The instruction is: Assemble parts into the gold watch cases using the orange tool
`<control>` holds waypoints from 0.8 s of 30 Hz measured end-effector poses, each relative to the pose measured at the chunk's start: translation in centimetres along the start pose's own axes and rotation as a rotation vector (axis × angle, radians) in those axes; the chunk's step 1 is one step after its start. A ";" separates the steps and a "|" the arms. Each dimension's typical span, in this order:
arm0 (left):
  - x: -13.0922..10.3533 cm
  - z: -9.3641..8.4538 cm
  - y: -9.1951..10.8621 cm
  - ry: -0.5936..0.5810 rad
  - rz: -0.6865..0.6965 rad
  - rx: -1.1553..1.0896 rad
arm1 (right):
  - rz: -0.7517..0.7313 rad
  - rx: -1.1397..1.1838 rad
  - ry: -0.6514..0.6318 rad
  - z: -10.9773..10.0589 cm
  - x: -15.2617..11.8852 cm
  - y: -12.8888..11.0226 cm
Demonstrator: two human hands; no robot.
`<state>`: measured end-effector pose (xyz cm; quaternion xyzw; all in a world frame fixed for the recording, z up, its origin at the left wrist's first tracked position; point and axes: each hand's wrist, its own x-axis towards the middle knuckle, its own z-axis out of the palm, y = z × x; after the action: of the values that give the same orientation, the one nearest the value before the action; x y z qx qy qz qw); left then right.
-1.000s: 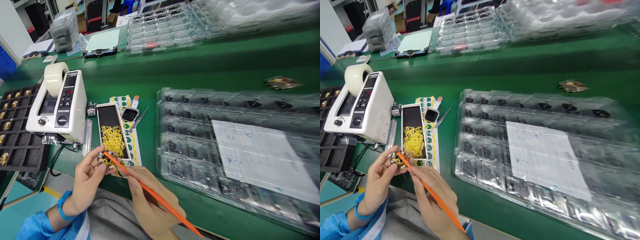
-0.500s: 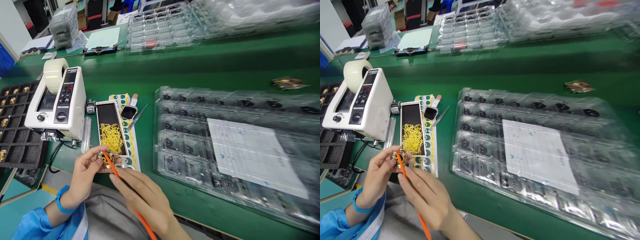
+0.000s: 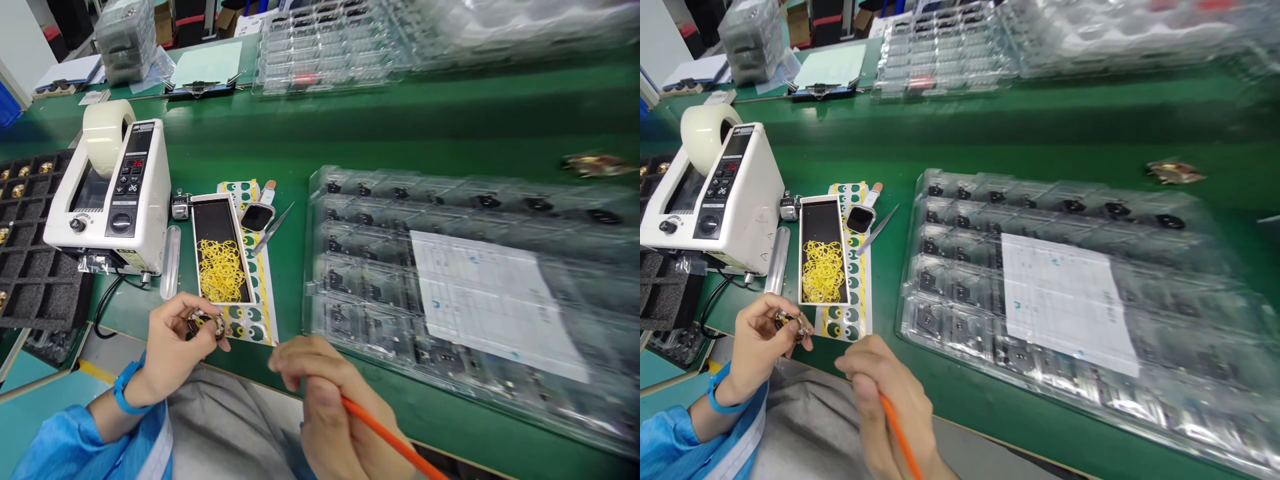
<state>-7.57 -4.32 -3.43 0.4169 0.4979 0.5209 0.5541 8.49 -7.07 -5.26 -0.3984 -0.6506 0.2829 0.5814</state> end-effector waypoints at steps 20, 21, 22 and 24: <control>-1.5 -0.7 -1.2 -0.185 0.575 0.514 | -0.003 -0.283 -0.020 2.4 2.1 0.3; -1.5 -0.7 -1.2 -0.173 0.547 0.496 | 0.007 -0.258 -0.040 2.4 2.2 0.4; -1.5 -0.8 -1.3 -0.155 0.509 0.473 | 0.024 -0.217 -0.067 2.3 2.3 0.3; -1.4 -0.8 -1.5 -0.120 0.419 0.409 | 0.087 -0.111 -0.141 2.0 2.6 0.0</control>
<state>-8.04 -5.92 -4.81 0.6437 0.4617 0.4872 0.3676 6.53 -4.73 -4.19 -0.4370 -0.6864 0.2989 0.4986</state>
